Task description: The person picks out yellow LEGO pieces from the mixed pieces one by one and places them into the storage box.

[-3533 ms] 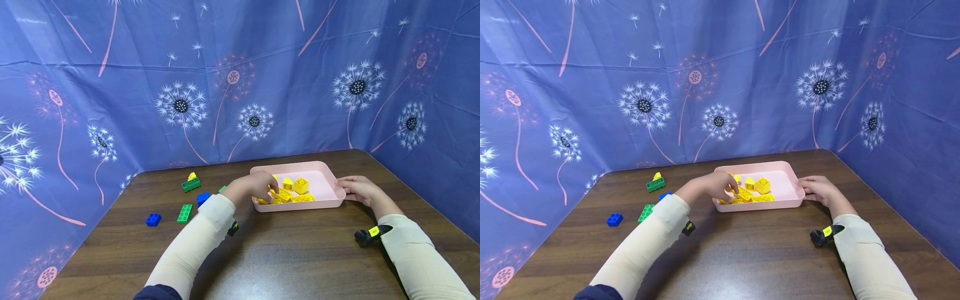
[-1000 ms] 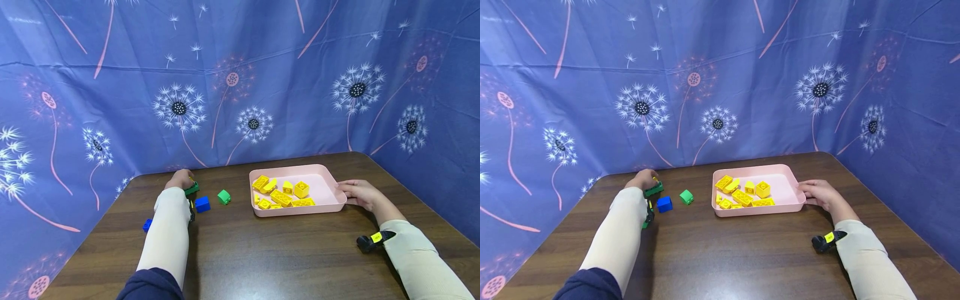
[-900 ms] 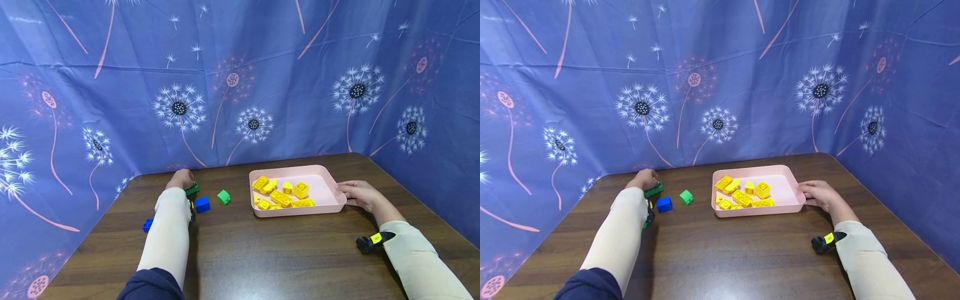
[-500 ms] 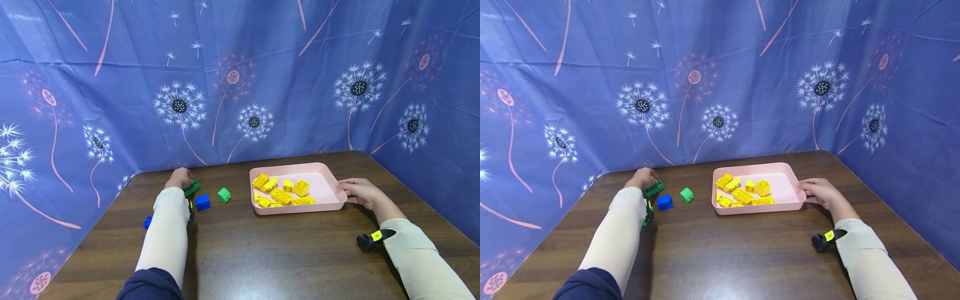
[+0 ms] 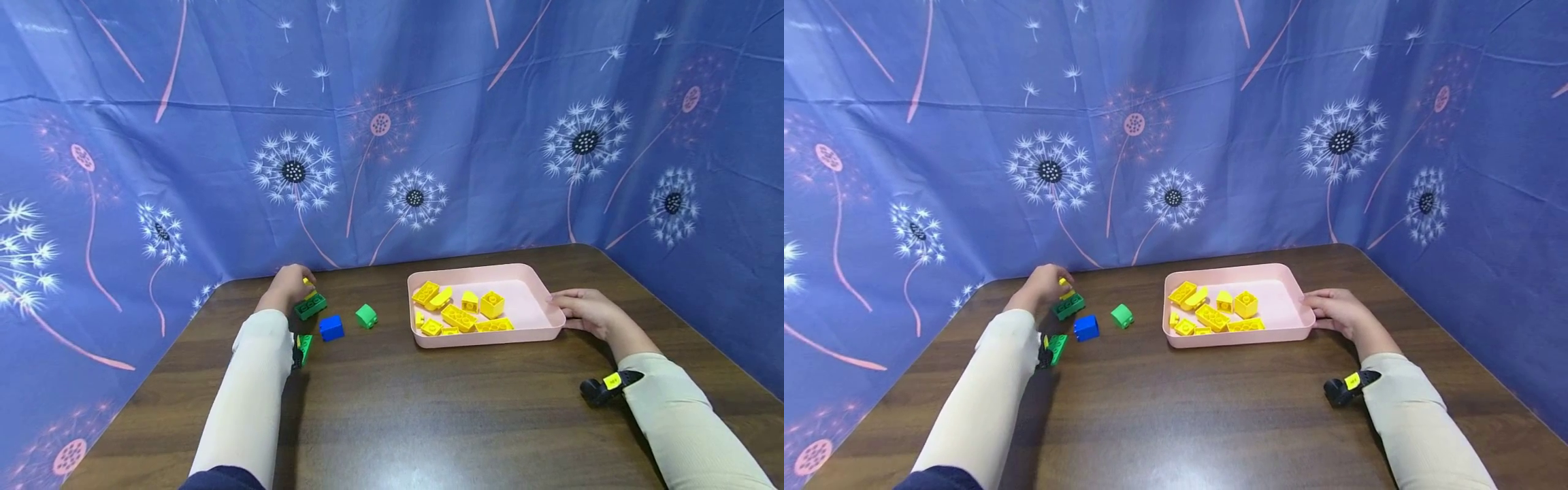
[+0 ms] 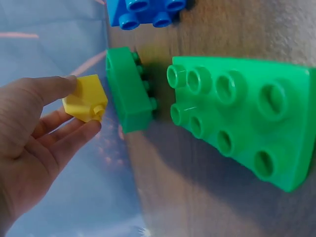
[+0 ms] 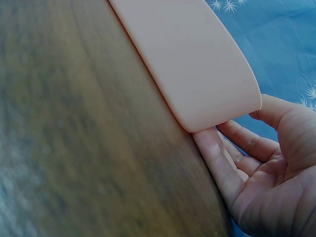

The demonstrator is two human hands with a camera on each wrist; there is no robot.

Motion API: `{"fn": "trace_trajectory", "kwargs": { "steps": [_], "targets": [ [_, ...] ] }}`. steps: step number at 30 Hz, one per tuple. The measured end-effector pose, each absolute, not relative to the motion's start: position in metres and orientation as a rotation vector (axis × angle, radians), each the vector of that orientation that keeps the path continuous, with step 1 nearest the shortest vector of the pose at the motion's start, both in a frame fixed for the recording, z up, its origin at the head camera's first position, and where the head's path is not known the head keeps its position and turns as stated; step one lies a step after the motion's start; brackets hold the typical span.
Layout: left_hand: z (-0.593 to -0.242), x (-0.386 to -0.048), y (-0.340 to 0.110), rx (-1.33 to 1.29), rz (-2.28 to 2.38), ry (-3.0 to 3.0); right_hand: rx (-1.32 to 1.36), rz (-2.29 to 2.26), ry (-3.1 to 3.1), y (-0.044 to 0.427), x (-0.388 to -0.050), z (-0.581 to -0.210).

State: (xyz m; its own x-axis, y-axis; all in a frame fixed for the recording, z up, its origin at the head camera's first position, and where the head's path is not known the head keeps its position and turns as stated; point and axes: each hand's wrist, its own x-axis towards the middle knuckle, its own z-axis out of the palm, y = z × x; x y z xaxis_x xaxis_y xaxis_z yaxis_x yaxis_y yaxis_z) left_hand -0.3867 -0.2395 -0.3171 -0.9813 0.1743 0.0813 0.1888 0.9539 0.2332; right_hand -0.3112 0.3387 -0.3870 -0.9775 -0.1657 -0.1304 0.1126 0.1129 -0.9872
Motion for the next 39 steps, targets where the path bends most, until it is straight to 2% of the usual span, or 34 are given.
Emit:
{"fn": "trace_trajectory", "kwargs": {
  "steps": [12,20,31,39],
  "targets": [
    [-0.309,-0.366,-0.204,-0.669,-0.221,-2.886,-0.046,-1.943,2.199,0.34,-0.314,-0.389],
    [-0.306,-0.346,-0.168,-0.897,-0.291,-2.762,-0.035,-1.937,2.209,0.34,-0.313,-0.388],
    [-0.308,-0.331,-0.111,-1.164,-0.359,-2.689,-0.009,-1.933,2.209,0.339,-0.313,-0.389],
    [-0.31,-0.331,-0.07,-1.249,-0.347,-2.754,-0.037,-1.919,2.223,0.339,-0.312,-0.388]
  ]
}}
